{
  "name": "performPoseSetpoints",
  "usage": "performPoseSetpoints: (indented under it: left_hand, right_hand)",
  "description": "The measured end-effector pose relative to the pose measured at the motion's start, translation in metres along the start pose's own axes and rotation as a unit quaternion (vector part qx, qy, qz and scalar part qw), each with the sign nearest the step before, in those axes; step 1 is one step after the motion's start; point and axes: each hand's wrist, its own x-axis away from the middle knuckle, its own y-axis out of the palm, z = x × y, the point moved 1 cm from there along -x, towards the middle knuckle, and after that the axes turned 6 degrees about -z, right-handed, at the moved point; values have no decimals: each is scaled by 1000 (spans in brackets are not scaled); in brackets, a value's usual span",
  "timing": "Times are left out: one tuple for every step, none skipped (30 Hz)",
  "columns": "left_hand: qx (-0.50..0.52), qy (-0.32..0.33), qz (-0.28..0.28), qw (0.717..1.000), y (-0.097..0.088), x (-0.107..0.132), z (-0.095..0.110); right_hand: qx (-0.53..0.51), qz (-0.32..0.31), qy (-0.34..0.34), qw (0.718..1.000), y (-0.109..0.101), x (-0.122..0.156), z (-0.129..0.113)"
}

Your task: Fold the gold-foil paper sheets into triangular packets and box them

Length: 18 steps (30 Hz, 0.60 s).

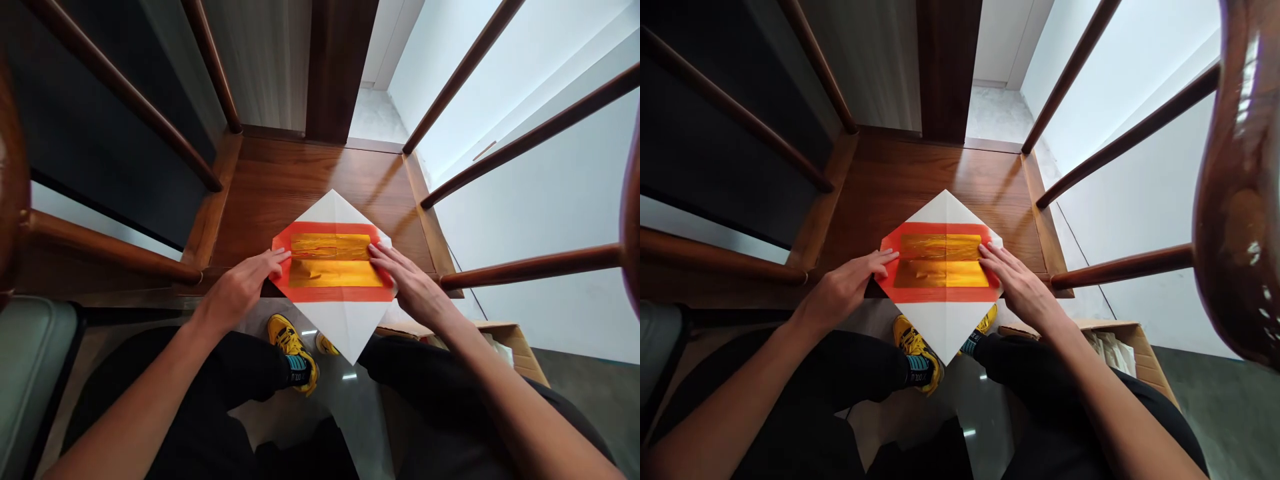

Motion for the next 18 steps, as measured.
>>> performPoseSetpoints:
  left_hand:
    - [-17, 11, -9, 1000, 1, 7, 1]
    - [-30, 23, -17, 999, 2, 13, 1]
    - [-38, 35, -27, 998, 2, 19, 1]
    - [-44, 50, -36, 997, 2, 25, 1]
    - [-47, 67, -43, 996, 3, 30, 0]
    - [-51, 84, -46, 994, 3, 34, 0]
    - [-55, 99, -42, 993, 5, 37, 0]
    - [-60, 109, -33, 992, 6, 40, 0]
    - [-63, 111, -17, 992, 7, 42, 2]
    - [-61, 105, 3, 993, 8, 43, 5]
    - [-51, 89, 30, 994, 8, 43, 10]
    - [-32, 58, 63, 996, 6, 43, 17]
    - [-7, 13, 98, 995, 2, 40, 26]
    - [28, -42, 131, 990, -5, 37, 35]
    - [68, -103, 160, 979, -13, 32, 44]
    - [107, -161, 178, 965, -23, 26, 52]
    - [145, -204, 185, 950, -33, 19, 59]
    - [170, -232, 184, 940, -44, 11, 64]
  right_hand:
    - [18, -24, -16, 999, 1, 5, -3]
    - [38, -45, -29, 998, 3, 10, -5]
    - [59, -62, -37, 996, 5, 16, -7]
    - [78, -69, -42, 994, 8, 22, -8]
    - [94, -64, -45, 992, 12, 28, -9]
    - [105, -49, -49, 992, 15, 34, -9]
    - [108, -26, -57, 992, 18, 39, -10]
    - [102, -5, -69, 992, 20, 43, -11]
    - [87, 11, -84, 993, 20, 46, -13]
    - [64, 24, -100, 993, 19, 47, -16]
    - [33, 41, -107, 993, 15, 47, -20]
    - [-4, 68, -96, 993, 8, 46, -26]
    - [-44, 105, -63, 992, -1, 43, -33]
    - [-84, 149, -8, 985, -13, 39, -41]
    - [-123, 195, 59, 971, -26, 35, -49]
    - [-161, 228, 129, 951, -40, 29, -56]
    - [-198, 248, 188, 930, -54, 23, -62]
    - [-241, 248, 225, 911, -67, 16, -65]
